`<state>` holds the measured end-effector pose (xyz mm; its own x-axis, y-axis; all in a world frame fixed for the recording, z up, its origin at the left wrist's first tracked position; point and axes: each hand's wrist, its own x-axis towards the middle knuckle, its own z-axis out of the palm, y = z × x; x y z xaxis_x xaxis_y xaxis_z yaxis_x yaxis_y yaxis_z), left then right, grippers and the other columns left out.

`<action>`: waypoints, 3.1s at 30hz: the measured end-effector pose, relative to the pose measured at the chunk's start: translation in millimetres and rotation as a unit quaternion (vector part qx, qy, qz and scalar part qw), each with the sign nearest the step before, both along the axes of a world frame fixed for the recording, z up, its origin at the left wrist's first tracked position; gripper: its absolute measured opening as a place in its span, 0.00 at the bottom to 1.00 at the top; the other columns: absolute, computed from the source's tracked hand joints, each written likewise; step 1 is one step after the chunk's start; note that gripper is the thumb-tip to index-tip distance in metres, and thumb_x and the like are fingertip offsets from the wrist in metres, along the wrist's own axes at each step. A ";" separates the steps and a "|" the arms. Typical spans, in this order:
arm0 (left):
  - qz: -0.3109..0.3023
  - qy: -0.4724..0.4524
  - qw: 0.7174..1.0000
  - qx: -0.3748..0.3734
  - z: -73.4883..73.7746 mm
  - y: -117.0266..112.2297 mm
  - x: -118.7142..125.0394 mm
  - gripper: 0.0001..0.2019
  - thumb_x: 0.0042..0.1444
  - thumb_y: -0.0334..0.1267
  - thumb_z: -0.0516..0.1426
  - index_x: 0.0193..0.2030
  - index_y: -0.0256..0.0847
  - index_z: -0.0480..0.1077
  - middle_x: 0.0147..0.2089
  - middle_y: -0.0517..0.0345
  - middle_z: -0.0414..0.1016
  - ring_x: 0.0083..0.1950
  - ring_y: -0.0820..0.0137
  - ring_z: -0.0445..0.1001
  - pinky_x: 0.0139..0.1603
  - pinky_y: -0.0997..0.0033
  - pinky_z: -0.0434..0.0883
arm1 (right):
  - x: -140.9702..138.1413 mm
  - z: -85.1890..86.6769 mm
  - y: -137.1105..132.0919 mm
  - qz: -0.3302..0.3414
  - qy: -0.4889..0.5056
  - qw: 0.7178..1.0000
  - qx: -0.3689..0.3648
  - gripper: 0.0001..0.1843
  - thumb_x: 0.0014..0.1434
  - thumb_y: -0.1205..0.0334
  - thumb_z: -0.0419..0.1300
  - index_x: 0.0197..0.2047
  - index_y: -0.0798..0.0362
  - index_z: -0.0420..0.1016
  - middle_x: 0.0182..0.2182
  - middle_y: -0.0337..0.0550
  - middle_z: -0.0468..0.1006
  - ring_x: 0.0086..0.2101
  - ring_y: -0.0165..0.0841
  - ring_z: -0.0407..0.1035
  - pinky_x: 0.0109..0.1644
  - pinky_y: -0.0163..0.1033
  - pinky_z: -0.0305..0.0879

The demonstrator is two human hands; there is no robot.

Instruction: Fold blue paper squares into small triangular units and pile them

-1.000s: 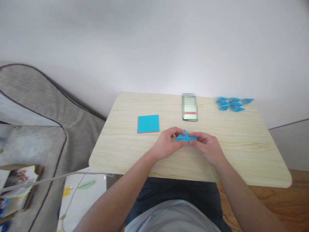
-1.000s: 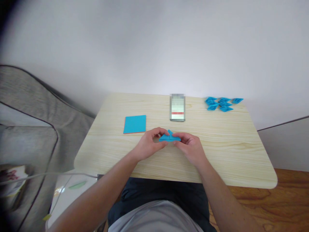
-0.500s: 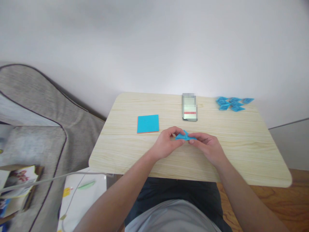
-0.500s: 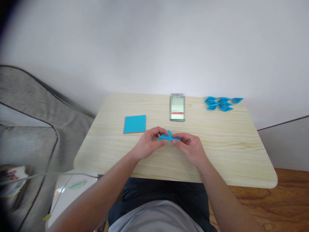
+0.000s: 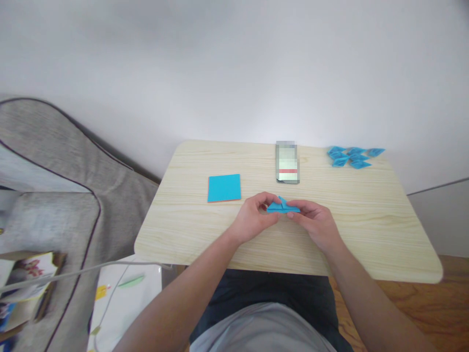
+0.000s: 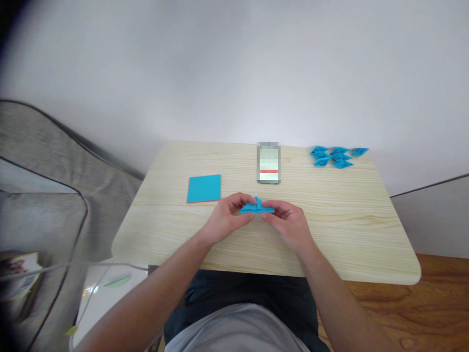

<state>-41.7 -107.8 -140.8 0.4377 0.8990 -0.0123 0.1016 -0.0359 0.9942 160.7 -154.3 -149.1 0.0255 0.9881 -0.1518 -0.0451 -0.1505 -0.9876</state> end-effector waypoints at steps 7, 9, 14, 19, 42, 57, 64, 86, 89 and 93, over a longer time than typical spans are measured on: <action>-0.015 -0.115 0.990 -0.076 -1.5 0.2 3.8 0.15 0.50 0.29 0.65 0.47 0.39 0.75 0.44 0.56 0.78 0.44 0.69 0.75 0.47 0.69 0.69 | 1.3 -3.7 -0.2 -0.008 0.013 1.000 0.015 0.18 0.51 0.57 0.76 0.46 0.45 0.84 0.42 0.41 0.86 0.41 0.36 0.78 0.50 0.44 0.73; -0.007 -0.135 0.987 -0.091 -0.5 0.1 5.1 0.16 0.49 0.29 0.66 0.46 0.39 0.75 0.44 0.56 0.78 0.45 0.70 0.74 0.46 0.70 0.69 | 0.6 -3.0 -0.3 -0.010 0.011 1.000 0.018 0.18 0.51 0.57 0.76 0.46 0.45 0.84 0.42 0.41 0.86 0.41 0.37 0.78 0.49 0.44 0.74; 0.001 -0.166 0.980 -0.113 0.3 -0.6 6.4 0.17 0.48 0.30 0.68 0.46 0.38 0.75 0.45 0.55 0.78 0.46 0.69 0.74 0.47 0.70 0.68 | -1.2 -2.9 -1.1 -0.019 0.008 0.999 0.025 0.18 0.51 0.57 0.76 0.47 0.45 0.84 0.43 0.42 0.86 0.42 0.37 0.78 0.50 0.45 0.74; 0.009 -0.175 0.977 -0.120 1.2 -2.1 7.1 0.16 0.48 0.30 0.68 0.46 0.37 0.75 0.45 0.55 0.78 0.45 0.71 0.74 0.46 0.71 0.68 | -3.2 -1.4 -2.1 -0.024 0.009 1.000 0.016 0.19 0.50 0.57 0.76 0.46 0.46 0.84 0.42 0.43 0.86 0.41 0.37 0.79 0.50 0.45 0.75; 0.026 -0.179 0.975 -0.132 5.6 -6.9 8.6 0.17 0.50 0.35 0.70 0.46 0.38 0.74 0.43 0.57 0.78 0.41 0.73 0.74 0.44 0.72 0.69 | -7.3 6.0 -4.1 -0.039 0.002 0.999 0.000 0.17 0.51 0.56 0.76 0.45 0.46 0.84 0.41 0.42 0.86 0.39 0.36 0.78 0.48 0.43 0.74; 0.074 -0.175 0.975 -0.119 12.3 -11.2 11.7 0.09 0.49 0.31 0.63 0.39 0.40 0.74 0.39 0.59 0.77 0.42 0.69 0.73 0.48 0.68 0.68 | -16.0 8.9 -9.4 -0.041 -0.058 0.996 0.051 0.16 0.54 0.55 0.73 0.45 0.48 0.83 0.41 0.44 0.85 0.41 0.39 0.79 0.51 0.47 0.75; 0.096 -0.150 0.979 -0.102 10.6 -13.6 12.6 0.06 0.49 0.30 0.61 0.35 0.40 0.75 0.34 0.62 0.75 0.37 0.71 0.70 0.44 0.70 0.65 | -16.0 4.7 -11.3 -0.043 -0.100 0.993 0.056 0.14 0.55 0.54 0.72 0.44 0.48 0.83 0.40 0.44 0.85 0.40 0.39 0.78 0.50 0.47 0.75; 0.121 0.223 0.949 0.190 -1.9 -26.9 5.5 0.08 0.58 0.33 0.63 0.41 0.51 0.82 0.45 0.56 0.77 0.52 0.60 0.70 0.57 0.55 0.63 | -2.9 5.6 -12.7 0.017 -0.321 0.942 0.096 0.08 0.59 0.58 0.67 0.43 0.45 0.82 0.37 0.41 0.83 0.37 0.38 0.75 0.44 0.46 0.72; 0.098 0.283 0.929 0.216 -6.6 -27.5 4.8 0.07 0.59 0.35 0.63 0.39 0.51 0.82 0.45 0.56 0.77 0.52 0.59 0.68 0.55 0.53 0.62 | -0.6 1.3 -13.8 0.053 -0.405 0.898 0.163 0.06 0.60 0.61 0.66 0.42 0.45 0.82 0.38 0.44 0.80 0.42 0.41 0.73 0.49 0.49 0.70; 0.069 0.296 0.923 0.235 -8.5 -25.3 3.4 0.05 0.60 0.36 0.62 0.39 0.50 0.81 0.44 0.57 0.79 0.51 0.59 0.68 0.55 0.53 0.61 | -2.7 -2.2 -15.4 0.043 -0.481 0.849 0.213 0.09 0.60 0.60 0.66 0.45 0.47 0.82 0.42 0.47 0.77 0.45 0.44 0.70 0.53 0.52 0.67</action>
<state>-38.3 -133.2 -149.3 0.3611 0.9124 0.1929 0.6572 -0.3957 0.6414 158.0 -169.8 -151.3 -0.1392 0.9529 0.2696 0.8071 0.2669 -0.5267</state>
